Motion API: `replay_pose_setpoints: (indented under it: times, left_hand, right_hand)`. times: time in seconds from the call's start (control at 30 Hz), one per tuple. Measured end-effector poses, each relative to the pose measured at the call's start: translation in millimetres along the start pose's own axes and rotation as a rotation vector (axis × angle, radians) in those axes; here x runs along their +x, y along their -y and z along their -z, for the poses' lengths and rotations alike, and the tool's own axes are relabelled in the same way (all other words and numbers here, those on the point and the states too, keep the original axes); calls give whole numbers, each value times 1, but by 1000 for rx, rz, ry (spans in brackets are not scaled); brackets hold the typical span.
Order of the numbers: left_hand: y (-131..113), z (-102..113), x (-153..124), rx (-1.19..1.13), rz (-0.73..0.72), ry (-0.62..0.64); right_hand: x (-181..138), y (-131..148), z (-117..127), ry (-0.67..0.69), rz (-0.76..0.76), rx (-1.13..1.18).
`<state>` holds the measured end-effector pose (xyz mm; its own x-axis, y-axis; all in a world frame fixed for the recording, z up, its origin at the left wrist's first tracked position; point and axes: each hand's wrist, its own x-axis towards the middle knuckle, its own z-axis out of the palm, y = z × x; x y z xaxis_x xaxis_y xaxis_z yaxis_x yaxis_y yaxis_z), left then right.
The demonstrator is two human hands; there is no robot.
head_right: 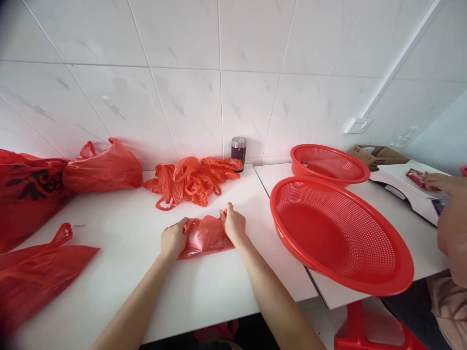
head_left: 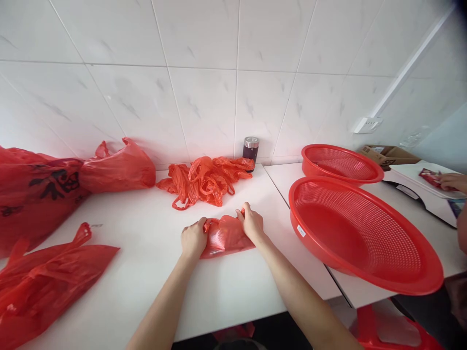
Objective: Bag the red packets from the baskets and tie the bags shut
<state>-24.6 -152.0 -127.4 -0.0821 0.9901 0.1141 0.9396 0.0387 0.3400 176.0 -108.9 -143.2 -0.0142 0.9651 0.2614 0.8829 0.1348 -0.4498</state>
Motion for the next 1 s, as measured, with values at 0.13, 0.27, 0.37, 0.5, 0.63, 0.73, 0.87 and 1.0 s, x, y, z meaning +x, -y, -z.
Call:
replay_pose_setpoints:
  times: [0.13, 0.27, 0.37, 0.5, 0.63, 0.73, 0.87, 1.0]
  left_hand:
    - [-1, -2, -1, 48, -41, -40]
    - [-1, -6, -2, 73, -50, -76]
    - [-1, -8, -1, 82, -37, -90]
    - [1, -8, -5, 70, -9, -97]
    - [8, -2, -12, 15, 3, -66]
    - [10, 5, -18, -60, 26, -38]
    - [9, 16, -29, -225, 36, 16]
    - [11, 29, -37, -414, 73, 31]
  right_hand:
    - [-2, 0, -3, -13, 0, -43]
    - [-2, 0, -6, -39, -34, -54]
    - [-1, -2, -9, -62, -79, -27]
    - [1, -8, -9, -131, -158, 53]
    - [3, -15, -6, -210, -209, 150]
    - [4, -17, -5, -251, -222, 215]
    - [3, -18, -5, -279, -223, 297]
    - [1, -19, -1, -288, -208, 393]
